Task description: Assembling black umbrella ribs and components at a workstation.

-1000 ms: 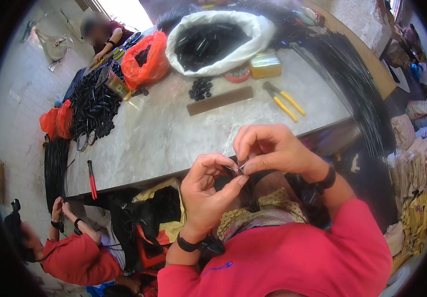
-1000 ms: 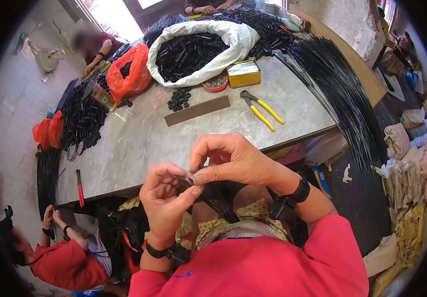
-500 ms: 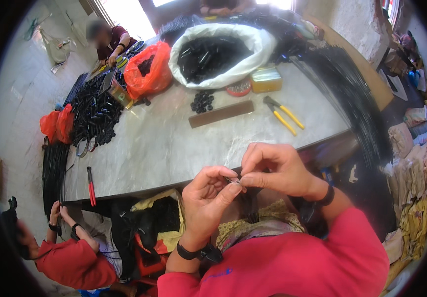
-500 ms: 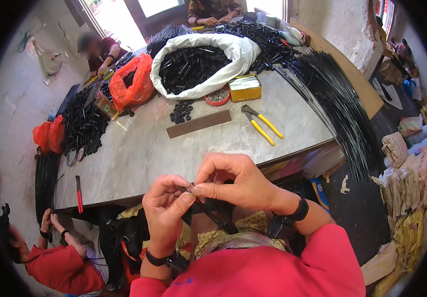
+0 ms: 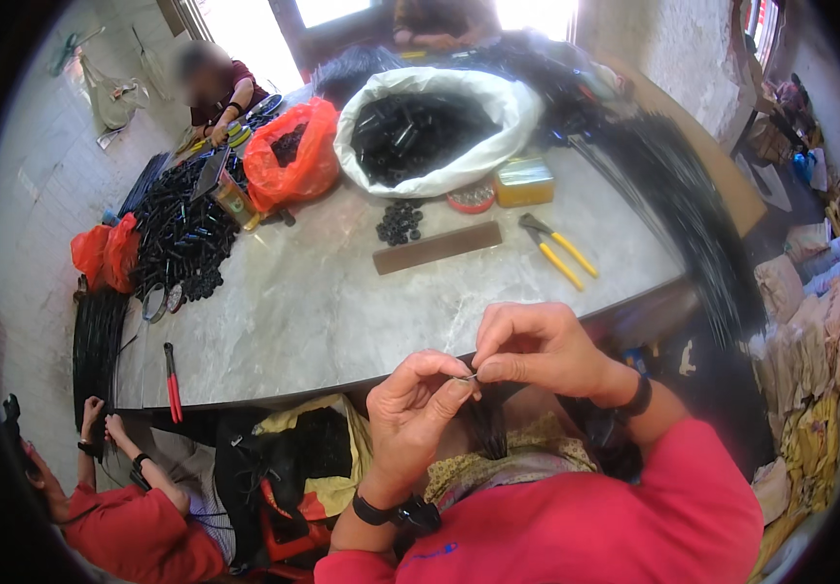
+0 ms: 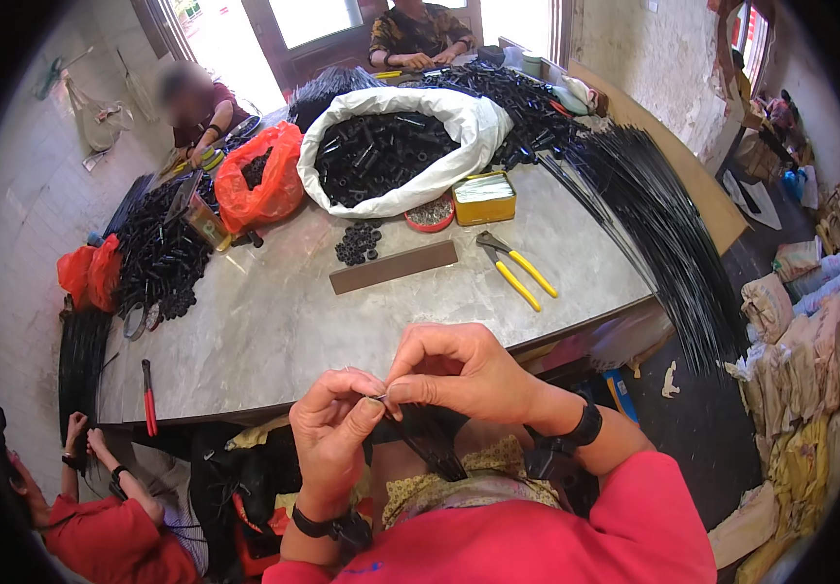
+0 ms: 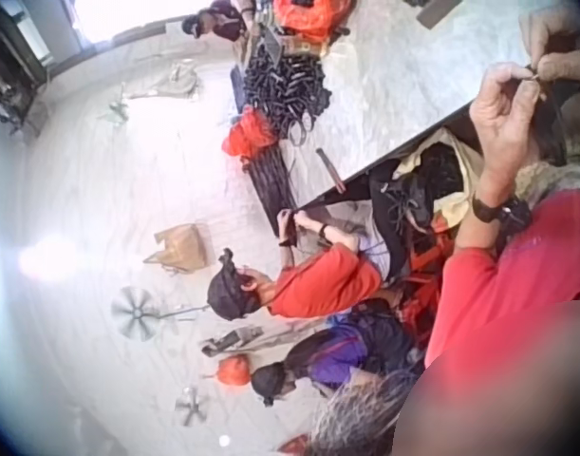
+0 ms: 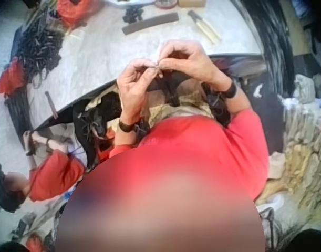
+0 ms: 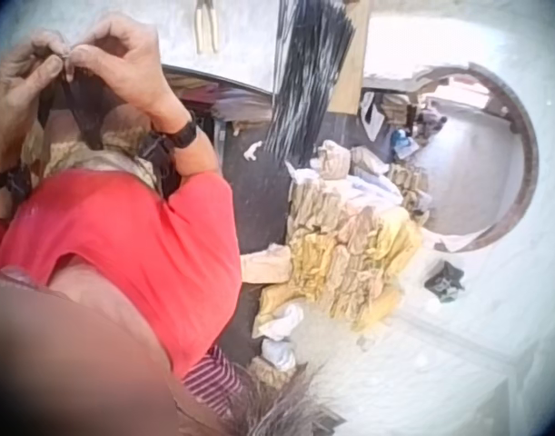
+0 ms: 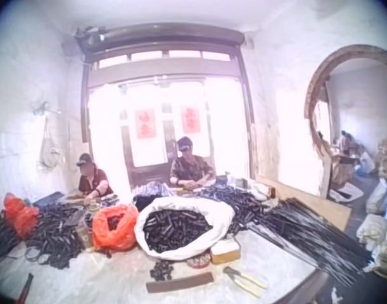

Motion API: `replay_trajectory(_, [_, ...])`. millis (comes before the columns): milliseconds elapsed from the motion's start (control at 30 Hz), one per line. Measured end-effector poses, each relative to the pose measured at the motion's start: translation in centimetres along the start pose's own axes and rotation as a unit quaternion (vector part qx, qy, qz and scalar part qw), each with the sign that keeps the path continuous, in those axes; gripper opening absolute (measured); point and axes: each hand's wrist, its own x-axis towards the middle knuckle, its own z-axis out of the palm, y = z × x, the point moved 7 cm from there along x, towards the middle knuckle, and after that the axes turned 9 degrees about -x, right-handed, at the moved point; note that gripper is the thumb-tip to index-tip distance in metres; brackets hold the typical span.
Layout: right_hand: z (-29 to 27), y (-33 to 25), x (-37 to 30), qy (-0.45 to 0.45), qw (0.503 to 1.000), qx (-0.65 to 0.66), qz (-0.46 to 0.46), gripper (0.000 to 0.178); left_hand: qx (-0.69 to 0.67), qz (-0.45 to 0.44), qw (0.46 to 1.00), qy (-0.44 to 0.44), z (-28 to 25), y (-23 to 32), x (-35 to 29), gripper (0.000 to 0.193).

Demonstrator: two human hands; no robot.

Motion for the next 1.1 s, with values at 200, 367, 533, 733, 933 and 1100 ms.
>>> replay_trajectory(200, [0.4,-0.1,0.8,0.054,0.988,-0.144,-0.024,0.006,0.005,0.003,1.0,0.016,-1.6,-0.1,0.4,0.013])
replay_trajectory(367, [-1.1,1.9,3.1,0.029,0.99,-0.14,-0.009,0.009,0.002,-0.013,1.0,0.013,-2.8,-0.5,2.3,0.012])
replay_trajectory(533, [-1.4,2.0,5.5,-0.06,0.98,-0.183,-0.044,0.01,-0.01,-0.051,0.999,0.015,-4.3,-0.9,3.1,0.012])
replay_trajectory(733, [-5.5,3.1,9.2,-0.028,0.961,-0.267,0.064,0.011,-0.018,-0.061,0.997,0.053,-5.2,-1.5,4.1,0.013])
replay_trajectory(933, [-10.0,8.2,14.8,-0.013,0.932,-0.335,0.138,0.016,-0.052,-0.083,0.995,0.012,-5.3,-2.6,4.6,0.015])
replay_trajectory(1100, [-10.0,13.6,18.7,-0.055,0.875,-0.464,0.125,0.014,-0.054,-0.089,0.994,0.025,-5.3,-2.6,4.5,0.012])
